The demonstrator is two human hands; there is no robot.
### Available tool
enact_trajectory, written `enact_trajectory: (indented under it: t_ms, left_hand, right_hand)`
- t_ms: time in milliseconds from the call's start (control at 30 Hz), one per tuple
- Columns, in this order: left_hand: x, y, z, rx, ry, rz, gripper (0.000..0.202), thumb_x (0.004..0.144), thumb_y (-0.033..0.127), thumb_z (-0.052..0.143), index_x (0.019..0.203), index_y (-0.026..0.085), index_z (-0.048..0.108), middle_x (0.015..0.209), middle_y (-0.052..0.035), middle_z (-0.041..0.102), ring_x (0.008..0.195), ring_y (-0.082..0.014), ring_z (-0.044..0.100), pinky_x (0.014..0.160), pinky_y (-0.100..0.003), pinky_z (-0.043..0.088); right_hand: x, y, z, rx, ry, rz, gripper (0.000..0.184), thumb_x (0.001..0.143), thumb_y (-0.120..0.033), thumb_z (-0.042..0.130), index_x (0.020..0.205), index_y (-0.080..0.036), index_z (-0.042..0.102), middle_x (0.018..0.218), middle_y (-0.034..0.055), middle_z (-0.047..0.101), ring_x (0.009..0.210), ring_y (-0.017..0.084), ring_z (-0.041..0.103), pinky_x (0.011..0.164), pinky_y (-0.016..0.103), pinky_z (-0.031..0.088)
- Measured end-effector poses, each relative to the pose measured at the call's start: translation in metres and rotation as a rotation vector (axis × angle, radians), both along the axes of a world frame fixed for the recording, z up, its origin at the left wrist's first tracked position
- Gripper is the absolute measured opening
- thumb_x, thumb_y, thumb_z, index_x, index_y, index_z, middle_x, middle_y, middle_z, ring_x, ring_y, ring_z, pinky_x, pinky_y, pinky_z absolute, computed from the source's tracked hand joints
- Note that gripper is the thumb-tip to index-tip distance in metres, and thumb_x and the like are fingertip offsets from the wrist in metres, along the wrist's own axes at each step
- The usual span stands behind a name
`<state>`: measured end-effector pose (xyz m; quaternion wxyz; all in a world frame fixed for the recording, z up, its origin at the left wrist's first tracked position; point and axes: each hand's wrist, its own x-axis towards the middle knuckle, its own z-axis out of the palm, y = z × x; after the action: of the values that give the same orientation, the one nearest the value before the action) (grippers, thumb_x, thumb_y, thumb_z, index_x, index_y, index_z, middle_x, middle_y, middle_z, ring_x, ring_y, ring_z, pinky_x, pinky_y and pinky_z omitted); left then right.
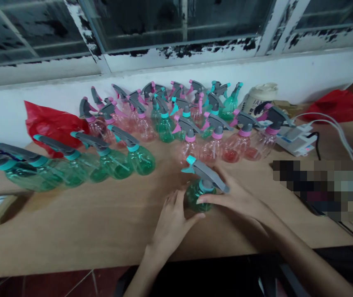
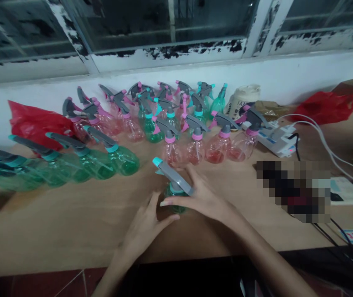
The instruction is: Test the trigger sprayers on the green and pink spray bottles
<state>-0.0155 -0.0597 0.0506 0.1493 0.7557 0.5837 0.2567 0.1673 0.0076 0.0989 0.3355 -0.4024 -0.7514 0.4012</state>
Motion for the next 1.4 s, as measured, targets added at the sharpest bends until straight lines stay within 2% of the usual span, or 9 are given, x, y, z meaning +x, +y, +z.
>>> enact_trajectory:
  t_ms: [133, 300, 433, 533, 800, 1000, 1233, 1300, 1400]
  left_hand:
    - [0.012, 0.007, -0.002, 0.043, 0.065, -0.114, 0.066, 0.085, 0.049, 0.062, 0.136, 0.019, 0.032, 0.122, -0.0138, 0.059, 0.111, -0.0325, 0.059, 0.087, -0.048, 0.05]
    - [0.007, 0.027, -0.005, 0.067, 0.135, -0.234, 0.071, 0.085, 0.053, 0.06, 0.139, 0.019, 0.029, 0.128, -0.015, 0.057, 0.118, -0.0318, 0.055, 0.095, -0.048, 0.044]
    - [-0.006, 0.049, -0.013, 0.073, 0.261, -0.368, 0.09, 0.077, 0.06, 0.065, 0.143, 0.016, 0.024, 0.143, -0.0174, 0.043, 0.133, -0.0297, 0.039, 0.11, -0.049, 0.027]
    - [-0.012, 0.062, -0.019, 0.05, 0.323, -0.398, 0.099, 0.072, 0.065, 0.067, 0.144, 0.012, 0.024, 0.145, -0.0185, 0.039, 0.137, -0.0285, 0.03, 0.114, -0.049, 0.017]
    - [-0.019, 0.071, -0.022, 0.031, 0.32, -0.376, 0.088, 0.076, 0.068, 0.059, 0.142, 0.015, 0.032, 0.145, -0.0153, 0.04, 0.137, -0.0256, 0.031, 0.114, -0.046, 0.017]
    - [-0.02, 0.071, -0.025, 0.038, 0.319, -0.375, 0.086, 0.075, 0.066, 0.062, 0.138, 0.013, 0.037, 0.143, -0.0148, 0.044, 0.135, -0.0253, 0.035, 0.115, -0.046, 0.015]
    - [-0.02, 0.071, -0.023, 0.042, 0.31, -0.389, 0.083, 0.076, 0.064, 0.063, 0.137, 0.013, 0.039, 0.142, -0.0139, 0.045, 0.136, -0.0259, 0.035, 0.114, -0.046, 0.016]
    - [-0.02, 0.072, -0.024, 0.045, 0.31, -0.392, 0.082, 0.077, 0.064, 0.062, 0.137, 0.013, 0.039, 0.142, -0.014, 0.045, 0.135, -0.0263, 0.035, 0.114, -0.047, 0.016]
    - [-0.02, 0.072, -0.024, 0.048, 0.313, -0.396, 0.081, 0.078, 0.064, 0.061, 0.137, 0.013, 0.04, 0.142, -0.0142, 0.045, 0.135, -0.0266, 0.035, 0.114, -0.047, 0.016]
  right_hand:
    - [-0.006, 0.006, 0.0, 0.092, 0.21, 0.002, 0.048, 0.071, -0.038, 0.073, 0.113, -0.025, 0.053, 0.107, 0.004, 0.062, 0.096, 0.022, 0.062, 0.08, 0.036, 0.051]
    - [-0.005, 0.013, -0.007, 0.174, 0.207, -0.119, 0.016, 0.08, -0.032, 0.062, 0.091, -0.024, 0.054, 0.078, -0.0023, 0.057, 0.066, 0.015, 0.057, 0.062, 0.03, 0.048]
    - [0.001, 0.02, -0.018, 0.174, 0.206, -0.163, 0.017, 0.08, -0.029, 0.058, 0.097, -0.026, 0.054, 0.08, -0.0011, 0.062, 0.069, 0.017, 0.06, 0.067, 0.033, 0.051]
    - [0.003, 0.022, -0.022, 0.186, 0.207, -0.185, 0.019, 0.08, -0.028, 0.056, 0.098, -0.025, 0.058, 0.085, 0.0011, 0.066, 0.074, 0.019, 0.063, 0.071, 0.035, 0.052]
    - [0.0, 0.019, -0.011, 0.179, 0.15, -0.207, 0.016, 0.077, -0.024, 0.056, 0.09, -0.026, 0.064, 0.071, -0.0015, 0.065, 0.063, 0.019, 0.061, 0.062, 0.033, 0.051]
    - [0.0, 0.017, -0.009, 0.125, 0.234, -0.159, 0.017, 0.082, -0.036, 0.06, 0.093, -0.023, 0.064, 0.087, 0.0024, 0.069, 0.083, 0.02, 0.066, 0.071, 0.033, 0.051]
    - [0.0, 0.016, -0.006, 0.085, 0.228, -0.173, 0.014, 0.082, -0.037, 0.062, 0.082, -0.022, 0.062, 0.07, -0.0015, 0.063, 0.064, 0.016, 0.061, 0.059, 0.029, 0.047]
    - [-0.001, 0.016, -0.005, 0.081, 0.228, -0.173, 0.014, 0.082, -0.037, 0.062, 0.082, -0.022, 0.062, 0.072, -0.0007, 0.065, 0.067, 0.017, 0.062, 0.061, 0.03, 0.049]
    - [-0.001, 0.015, -0.006, 0.091, 0.238, -0.157, 0.014, 0.083, -0.035, 0.062, 0.091, -0.024, 0.065, 0.088, 0.0019, 0.07, 0.086, 0.021, 0.066, 0.075, 0.034, 0.051]
